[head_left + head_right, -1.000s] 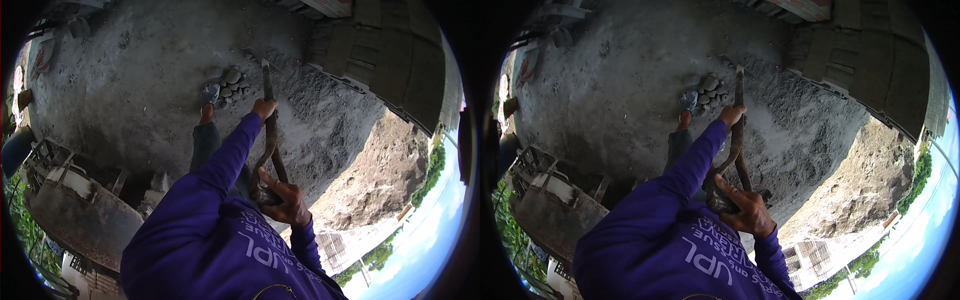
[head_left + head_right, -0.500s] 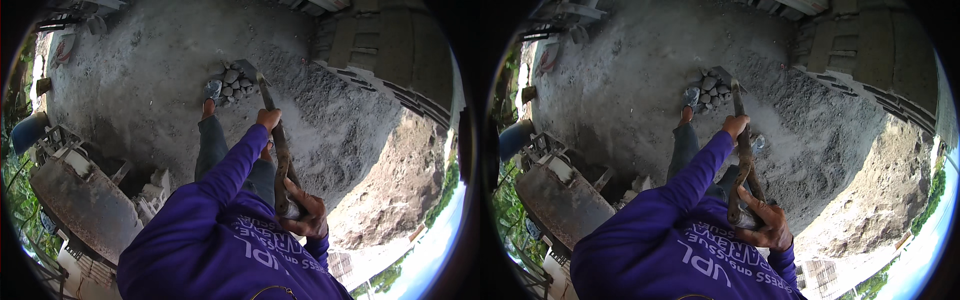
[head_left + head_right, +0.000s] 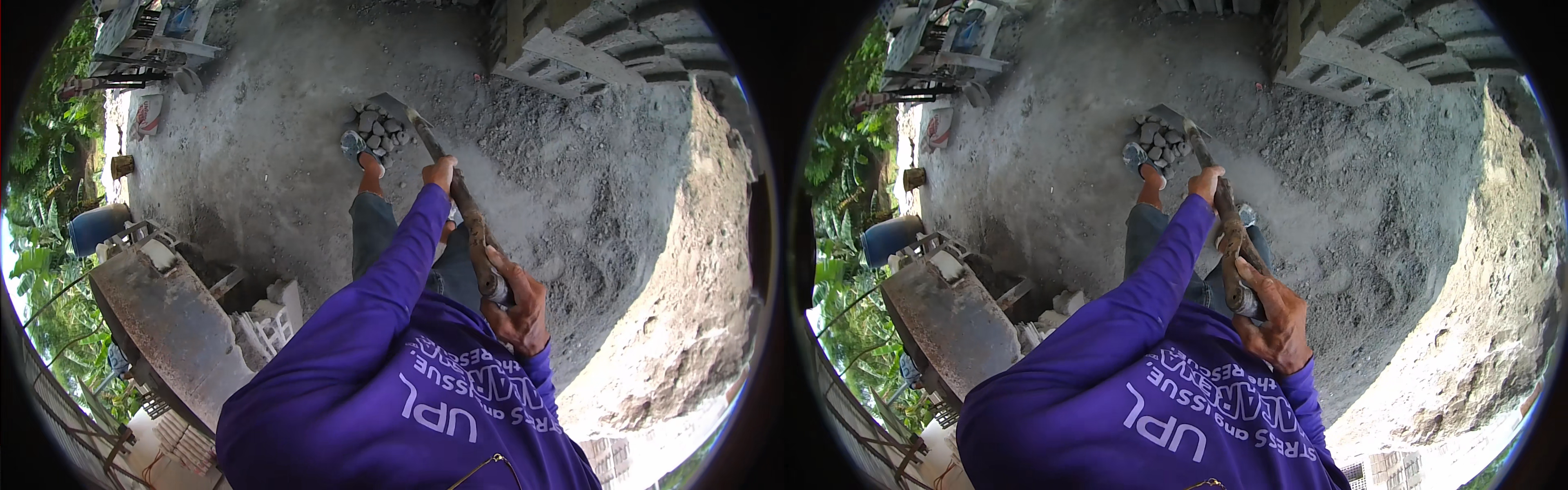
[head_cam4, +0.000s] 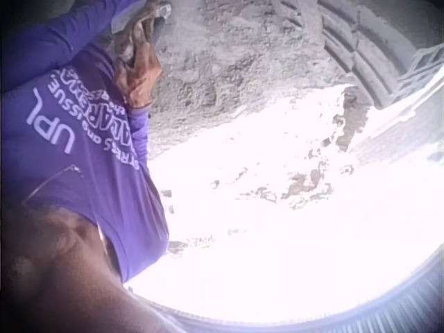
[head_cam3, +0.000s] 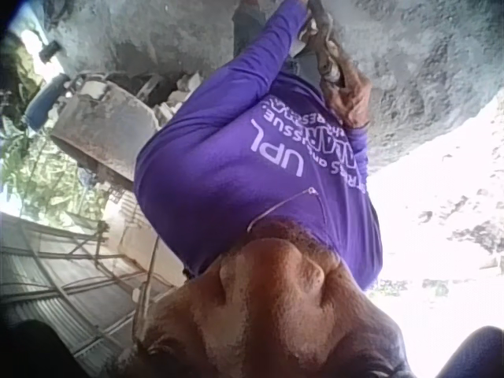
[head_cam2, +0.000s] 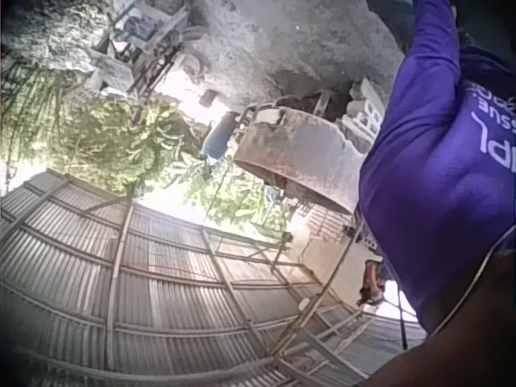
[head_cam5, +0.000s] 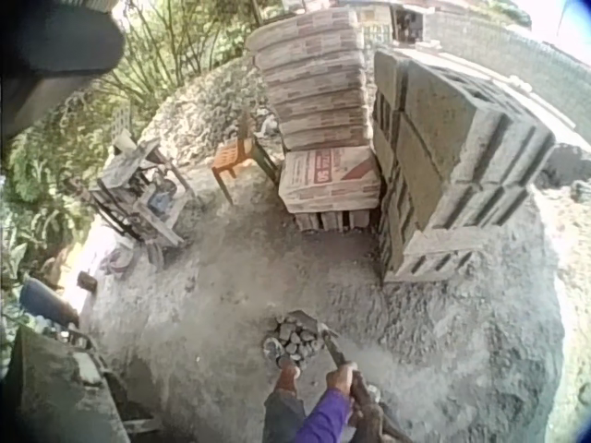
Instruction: The person uses a shovel to scoop and move sand from a large pile on a construction site. They repeatedly lift and deposit the sand, creating a smaller pile nearby. The person is wearing a purple long-sleeved shirt and grey shorts.
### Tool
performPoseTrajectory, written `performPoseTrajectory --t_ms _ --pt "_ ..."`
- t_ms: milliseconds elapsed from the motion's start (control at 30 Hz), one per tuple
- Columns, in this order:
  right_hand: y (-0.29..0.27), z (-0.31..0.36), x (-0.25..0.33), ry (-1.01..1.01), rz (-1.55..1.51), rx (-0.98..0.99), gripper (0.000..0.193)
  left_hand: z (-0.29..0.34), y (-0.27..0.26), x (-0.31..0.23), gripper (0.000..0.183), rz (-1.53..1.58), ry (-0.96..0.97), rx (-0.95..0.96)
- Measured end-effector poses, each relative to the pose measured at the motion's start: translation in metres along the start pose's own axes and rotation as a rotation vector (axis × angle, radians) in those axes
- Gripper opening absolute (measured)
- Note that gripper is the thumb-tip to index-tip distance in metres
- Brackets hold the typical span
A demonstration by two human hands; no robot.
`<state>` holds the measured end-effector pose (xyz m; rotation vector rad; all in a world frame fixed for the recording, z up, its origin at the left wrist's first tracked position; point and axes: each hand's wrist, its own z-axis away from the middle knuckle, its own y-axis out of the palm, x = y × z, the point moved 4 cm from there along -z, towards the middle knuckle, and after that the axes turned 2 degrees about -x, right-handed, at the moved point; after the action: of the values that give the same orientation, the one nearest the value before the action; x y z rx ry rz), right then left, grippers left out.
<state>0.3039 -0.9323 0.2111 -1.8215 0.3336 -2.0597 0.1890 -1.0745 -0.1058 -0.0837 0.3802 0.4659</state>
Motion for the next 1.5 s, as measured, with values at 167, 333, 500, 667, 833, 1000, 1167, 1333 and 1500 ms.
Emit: performPoseTrajectory --t_ms 167,333,500,667,833,1000,1167,1333,1500 --pt "-0.060 0.086 -0.030 -0.015 0.022 -0.277 0.061 0.005 0.045 0.058 0.023 0.360 -0.167 0.201" --pt "-0.110 0.239 -0.103 0.841 -0.202 -0.721 0.048 -0.070 0.071 0.144 0.026 0.242 -0.271 0.150" --pt "-0.112 0.318 -0.198 1.232 -0.122 -1.123 0.019 -0.106 0.074 0.310 0.034 -0.163 -0.392 -0.124" --pt "-0.112 0.332 -0.258 1.365 -0.082 -1.072 0.025 -0.135 0.037 0.388 0.040 -0.188 -0.509 -0.177" --pt "-0.072 0.303 -0.288 1.468 -0.066 -1.026 0.036 -0.192 -0.013 0.357 0.056 -0.341 -0.494 -0.274" --pt "0.026 0.204 -0.301 1.338 -0.214 -0.988 0.025 -0.300 -0.079 0.250 0.047 -0.237 -0.272 -0.321" --pt "0.194 0.096 -0.338 1.216 -0.361 -0.912 0.019 -0.404 -0.139 0.051 0.058 -0.169 -0.176 -0.250" --pt "0.341 -0.004 -0.370 1.103 -0.625 -0.857 0.016 -0.449 -0.228 -0.136 0.070 -0.375 0.116 -0.442" --pt "0.415 -0.053 -0.330 1.130 -1.044 -0.759 0.017 -0.402 -0.309 -0.271 0.070 -0.374 0.308 -0.594"
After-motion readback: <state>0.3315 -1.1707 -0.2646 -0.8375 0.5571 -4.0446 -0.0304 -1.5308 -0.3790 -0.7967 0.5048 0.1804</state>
